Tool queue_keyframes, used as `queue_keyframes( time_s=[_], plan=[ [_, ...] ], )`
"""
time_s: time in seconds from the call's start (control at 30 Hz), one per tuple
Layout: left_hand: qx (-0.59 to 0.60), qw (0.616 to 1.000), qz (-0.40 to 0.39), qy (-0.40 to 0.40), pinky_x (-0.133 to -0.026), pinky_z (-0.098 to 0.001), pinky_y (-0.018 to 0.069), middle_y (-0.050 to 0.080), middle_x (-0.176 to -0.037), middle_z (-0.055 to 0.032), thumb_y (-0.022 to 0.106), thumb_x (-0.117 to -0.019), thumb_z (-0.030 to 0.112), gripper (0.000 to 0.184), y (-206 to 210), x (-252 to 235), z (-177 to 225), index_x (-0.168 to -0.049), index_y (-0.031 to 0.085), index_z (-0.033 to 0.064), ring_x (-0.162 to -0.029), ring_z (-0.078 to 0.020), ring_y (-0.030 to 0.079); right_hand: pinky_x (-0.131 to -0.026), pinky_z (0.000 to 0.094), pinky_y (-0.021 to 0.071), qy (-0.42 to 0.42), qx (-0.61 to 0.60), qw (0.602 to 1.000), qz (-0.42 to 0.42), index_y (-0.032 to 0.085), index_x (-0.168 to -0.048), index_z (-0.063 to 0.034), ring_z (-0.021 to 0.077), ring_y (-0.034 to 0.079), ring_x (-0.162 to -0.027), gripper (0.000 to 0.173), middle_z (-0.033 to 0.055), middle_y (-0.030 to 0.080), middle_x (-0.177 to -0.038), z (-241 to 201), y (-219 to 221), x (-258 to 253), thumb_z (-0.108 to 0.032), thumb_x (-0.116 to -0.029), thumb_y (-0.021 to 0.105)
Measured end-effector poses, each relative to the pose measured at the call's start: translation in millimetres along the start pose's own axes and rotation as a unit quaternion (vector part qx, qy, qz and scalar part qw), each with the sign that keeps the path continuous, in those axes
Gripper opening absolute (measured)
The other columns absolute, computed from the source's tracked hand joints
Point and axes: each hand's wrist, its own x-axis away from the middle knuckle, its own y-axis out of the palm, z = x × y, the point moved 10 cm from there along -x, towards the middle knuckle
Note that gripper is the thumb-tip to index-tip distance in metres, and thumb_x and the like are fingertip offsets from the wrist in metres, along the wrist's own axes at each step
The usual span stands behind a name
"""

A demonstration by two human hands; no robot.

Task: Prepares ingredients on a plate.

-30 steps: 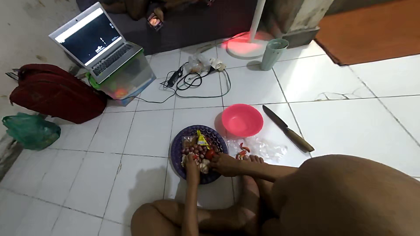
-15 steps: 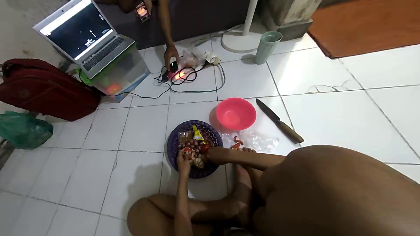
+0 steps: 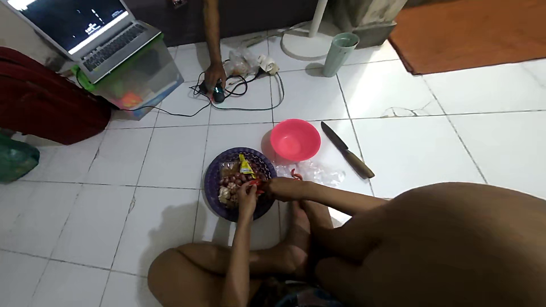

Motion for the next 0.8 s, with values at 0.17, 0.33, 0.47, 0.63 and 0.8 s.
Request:
queue_keyframes(
  time_s=[0.17,0.33,0.47,0.63,0.8],
  plan=[
    [-0.091,0.995,0.018,0.040,-0.097,-0.0420,0.0519,0.061,-0.126,-0.0327,0.049,-0.1063,0.006,0.036,25.1,-0.3,8.9,-0.136,0.052,-0.0135,-0.109,-0.0347,0.066,-0.100,0.0617,0.0446,0.121,-0.062,0.986,0.101,0.073,-0.103,0.0120,0.0482,0.065,-0.106,0.017,0.0311,0.070,-0.106,64.0,-48.0,46.7,0.005,-0.0943,0.060],
    [-0.123,0.979,-0.052,0.153,-0.100,-0.0402,0.0517,0.066,-0.120,-0.0301,0.055,-0.1011,0.002,0.030,80.7,4.0,23.0,-0.126,0.060,-0.0145,-0.111,-0.0331,0.067,-0.101,0.0596,0.0450,0.196,-0.100,0.965,0.139,0.073,-0.102,0.0137,0.0467,0.066,-0.103,0.017,0.0318,0.070,-0.103,126.6,-35.6,75.6,0.001,-0.0961,0.062],
    [-0.145,0.966,-0.142,0.163,-0.105,-0.0405,0.0489,0.058,-0.131,-0.0343,0.055,-0.0996,-0.002,0.036,119.0,6.3,19.6,-0.133,0.055,-0.0155,-0.119,-0.0380,0.062,-0.099,0.0527,0.0498,0.223,-0.154,0.949,0.160,0.072,-0.106,0.0126,0.0421,0.068,-0.102,0.018,0.0307,0.070,-0.107,132.7,-26.6,81.6,0.001,-0.0965,0.064],
    [-0.180,0.946,-0.164,0.212,-0.105,-0.0386,0.0484,0.029,-0.161,-0.0294,0.059,-0.0962,-0.001,0.063,124.6,15.6,20.9,-0.155,0.036,-0.0030,-0.132,-0.0361,0.055,-0.098,0.0519,0.0520,0.221,-0.167,0.940,0.196,0.070,-0.112,0.0119,0.0416,0.070,-0.103,0.020,0.0302,0.070,-0.113,126.5,-36.7,94.7,0.000,-0.0983,0.061],
    [-0.174,0.945,-0.078,0.265,-0.107,-0.0388,0.0482,0.023,-0.165,-0.0251,0.061,-0.0982,0.012,0.061,60.0,65.4,21.9,-0.155,0.040,0.0012,-0.141,-0.0318,0.048,-0.088,0.0476,0.0565,0.319,-0.289,0.820,0.378,0.064,-0.119,0.0136,0.0318,0.070,-0.091,0.028,0.0266,0.070,-0.105,144.4,5.3,174.7,-0.008,-0.1040,0.054]
  ],
)
